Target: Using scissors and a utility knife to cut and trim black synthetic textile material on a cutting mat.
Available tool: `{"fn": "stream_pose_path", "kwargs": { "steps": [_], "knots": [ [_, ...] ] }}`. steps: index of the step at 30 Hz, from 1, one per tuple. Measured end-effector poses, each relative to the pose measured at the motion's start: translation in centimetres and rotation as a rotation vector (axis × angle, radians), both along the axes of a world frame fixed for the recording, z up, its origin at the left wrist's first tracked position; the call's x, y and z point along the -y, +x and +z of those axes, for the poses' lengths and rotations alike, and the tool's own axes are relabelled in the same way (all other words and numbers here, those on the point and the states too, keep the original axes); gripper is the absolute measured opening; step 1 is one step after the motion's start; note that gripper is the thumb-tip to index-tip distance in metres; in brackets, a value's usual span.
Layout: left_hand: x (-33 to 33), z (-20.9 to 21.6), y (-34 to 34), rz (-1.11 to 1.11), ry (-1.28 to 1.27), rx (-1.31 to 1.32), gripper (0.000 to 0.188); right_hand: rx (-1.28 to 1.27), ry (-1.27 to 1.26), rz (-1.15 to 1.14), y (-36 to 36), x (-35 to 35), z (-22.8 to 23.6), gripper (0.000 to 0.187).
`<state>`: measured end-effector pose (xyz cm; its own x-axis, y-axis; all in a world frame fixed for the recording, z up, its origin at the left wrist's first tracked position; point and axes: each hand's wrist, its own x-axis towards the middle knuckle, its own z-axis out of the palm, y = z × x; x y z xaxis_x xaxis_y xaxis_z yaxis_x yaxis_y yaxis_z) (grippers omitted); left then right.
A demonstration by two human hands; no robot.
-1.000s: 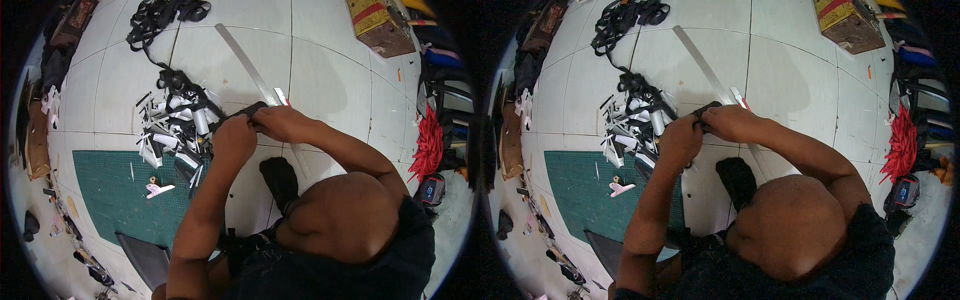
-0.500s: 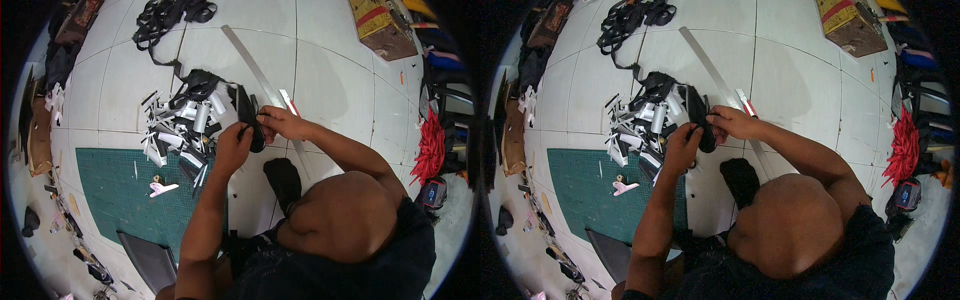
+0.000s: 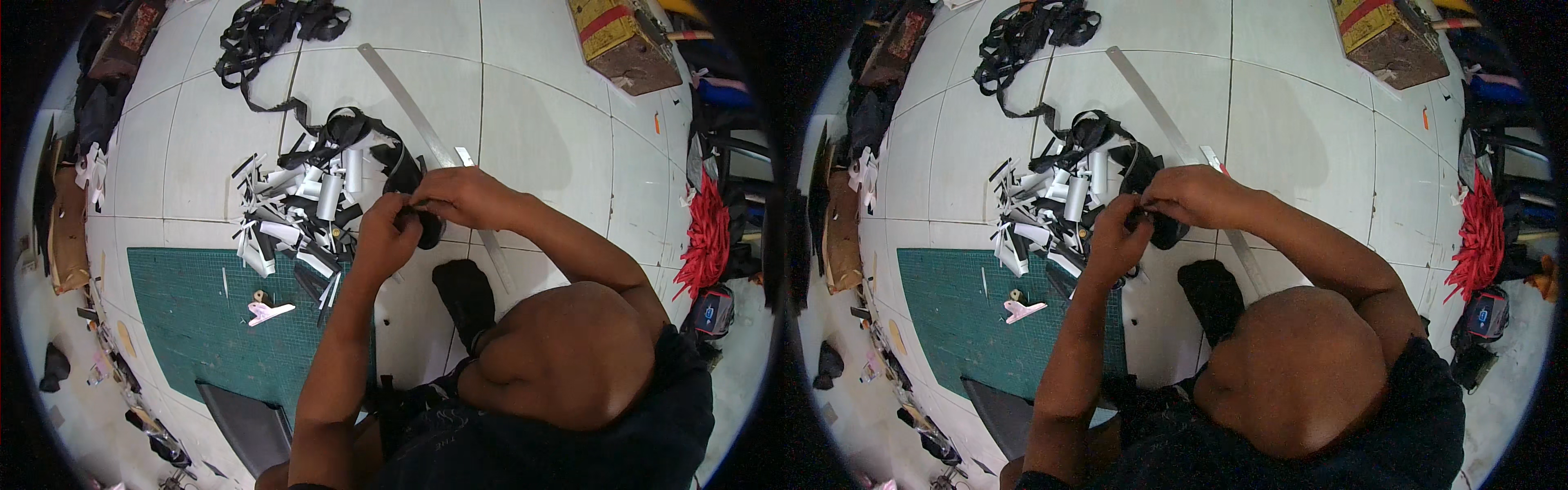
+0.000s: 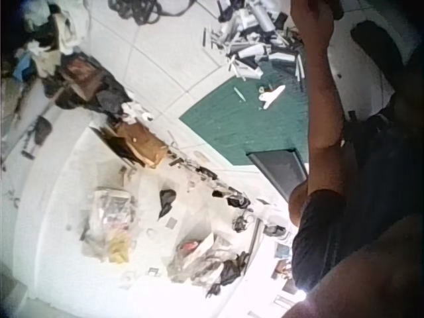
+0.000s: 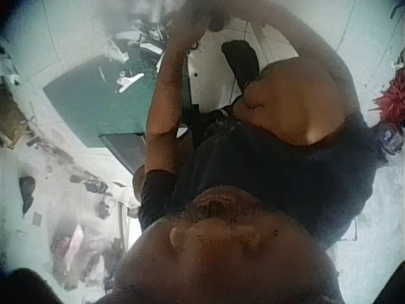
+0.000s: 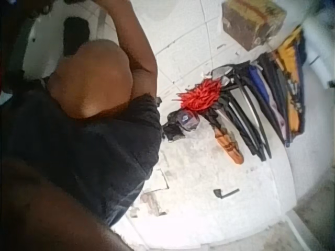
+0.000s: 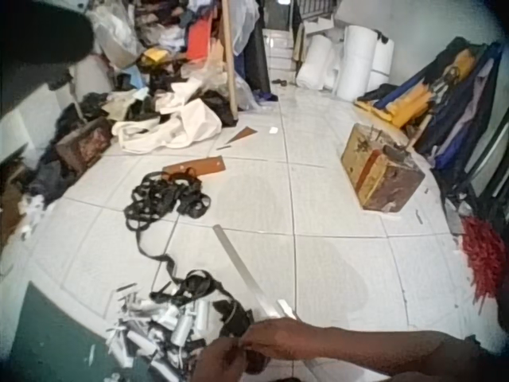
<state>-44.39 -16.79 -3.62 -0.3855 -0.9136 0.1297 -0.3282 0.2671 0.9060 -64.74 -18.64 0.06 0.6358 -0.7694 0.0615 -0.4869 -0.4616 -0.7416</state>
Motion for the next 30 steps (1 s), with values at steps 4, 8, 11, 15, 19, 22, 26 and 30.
{"fn": "stream_pose_path", "kwargs": {
  "steps": [4, 8, 11, 15, 19, 22, 26, 30],
  "knots": [
    [-0.4, -0.5, -0.4, -0.005, 0.146, 0.053, 0.014, 0.165, 0.131, -0.223, 0.6, -0.2, -1.0, 0.015],
    [-0.8, 0.3, -0.8, 0.121, 0.173, 0.049, 0.013, 0.157, 0.177, -0.269, 0.6, -0.5, -3.4, 0.019],
    [-0.6, -0.2, -0.2, 0.161, 0.106, 0.116, 0.014, 0.169, -0.066, -0.172, 1.2, -1.2, -4.1, 0.022],
    [-0.3, 0.6, -0.2, 0.14, 0.046, 0.228, 0.013, 0.098, -0.244, -0.143, 1.2, -0.9, -4.0, 0.03],
    [0.0, 1.1, -1.1, 0.152, 0.141, 0.284, 0.013, -0.082, -0.246, -0.146, 1.2, -1.1, -3.7, 0.026],
    [-0.2, 1.3, -1.1, 0.138, 0.131, 0.399, 0.018, -0.125, -0.277, -0.124, 1.3, -1.1, -3.3, 0.023],
    [-1.3, -0.1, -0.7, 0.259, 0.026, 0.381, 0.015, -0.064, -0.246, -0.23, 2.6, -1.4, -4.0, 0.02],
    [-1.4, 0.4, -1.0, 0.235, -0.049, 0.289, 0.015, -0.078, -0.041, -0.283, 2.0, -1.7, -4.1, 0.017]
  ]
}}
